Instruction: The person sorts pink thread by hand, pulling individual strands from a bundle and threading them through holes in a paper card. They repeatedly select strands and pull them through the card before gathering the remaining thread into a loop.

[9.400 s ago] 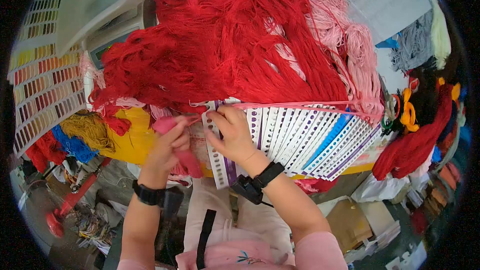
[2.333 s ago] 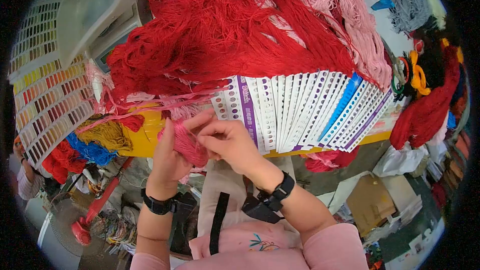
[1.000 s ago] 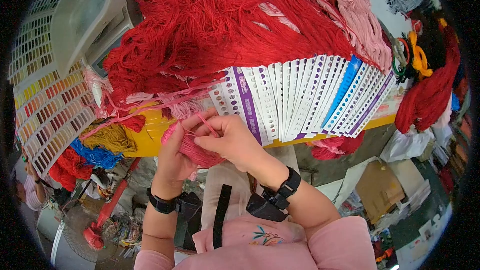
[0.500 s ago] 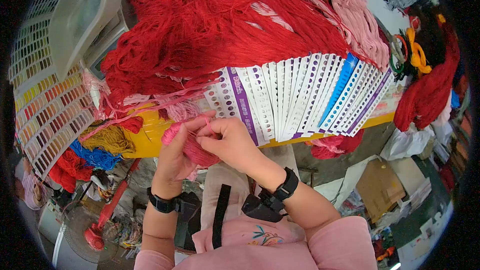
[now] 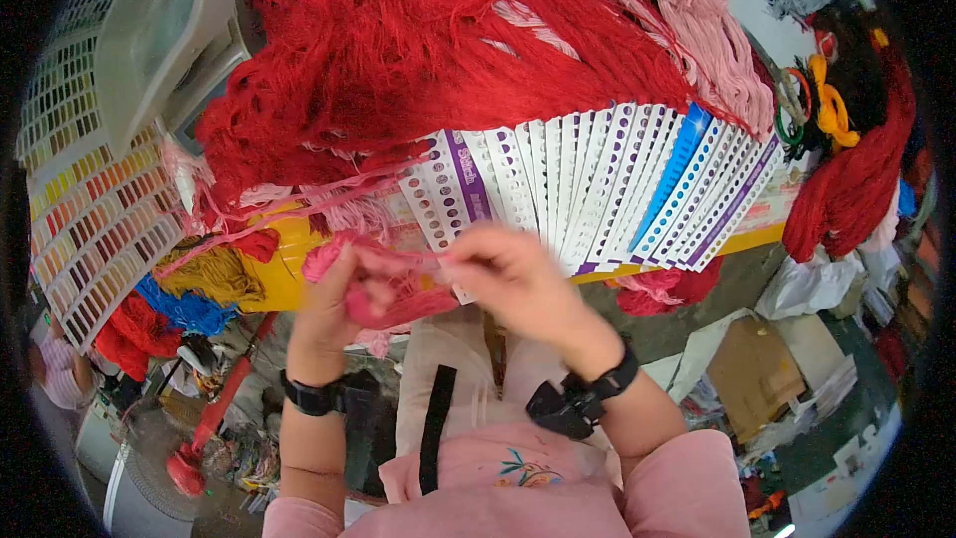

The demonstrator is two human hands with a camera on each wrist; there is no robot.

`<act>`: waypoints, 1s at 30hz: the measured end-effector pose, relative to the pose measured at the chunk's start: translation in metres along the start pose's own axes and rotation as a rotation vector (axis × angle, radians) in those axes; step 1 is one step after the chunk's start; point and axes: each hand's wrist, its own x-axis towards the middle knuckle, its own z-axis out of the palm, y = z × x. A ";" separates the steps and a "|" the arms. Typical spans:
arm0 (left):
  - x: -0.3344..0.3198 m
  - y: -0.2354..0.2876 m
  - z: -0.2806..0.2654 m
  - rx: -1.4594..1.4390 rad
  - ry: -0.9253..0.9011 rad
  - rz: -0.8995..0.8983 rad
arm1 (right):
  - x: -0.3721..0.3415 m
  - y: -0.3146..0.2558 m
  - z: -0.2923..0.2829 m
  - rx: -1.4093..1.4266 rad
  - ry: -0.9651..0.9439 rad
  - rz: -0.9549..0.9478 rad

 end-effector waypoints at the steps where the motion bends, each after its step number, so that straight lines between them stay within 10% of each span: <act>1: -0.007 0.007 -0.017 0.059 -0.010 -0.102 | -0.002 -0.014 -0.015 0.223 0.079 0.097; 5: -0.048 0.012 -0.130 -0.943 -0.045 0.121 | -0.032 -0.040 -0.096 1.036 0.164 0.051; 8: -0.113 0.002 -0.240 -0.792 0.479 0.257 | -0.054 -0.052 -0.168 0.790 0.610 0.056; 9: -0.154 -0.018 -0.319 -0.355 0.172 0.302 | -0.076 -0.043 -0.234 0.648 0.638 0.015; 11: -0.176 -0.007 -0.320 -0.378 1.447 0.297 | -0.128 -0.047 -0.341 0.500 0.666 -0.034; 14: -0.177 0.007 -0.324 0.006 0.842 0.454 | -0.171 -0.100 -0.415 0.164 0.973 -0.486; 17: -0.067 0.021 -0.167 -0.626 0.133 0.135 | -0.113 -0.097 -0.313 -0.340 0.537 -0.177; 18: -0.038 0.012 -0.136 -0.609 0.068 0.053 | -0.049 -0.045 -0.209 -0.608 0.754 -0.165; 22: 0.049 -0.005 0.003 0.183 0.187 0.066 | 0.034 0.020 -0.077 -0.506 0.424 -0.134; 30: 0.123 -0.038 0.044 0.727 0.206 0.216 | 0.062 0.066 -0.045 -0.869 0.522 -0.475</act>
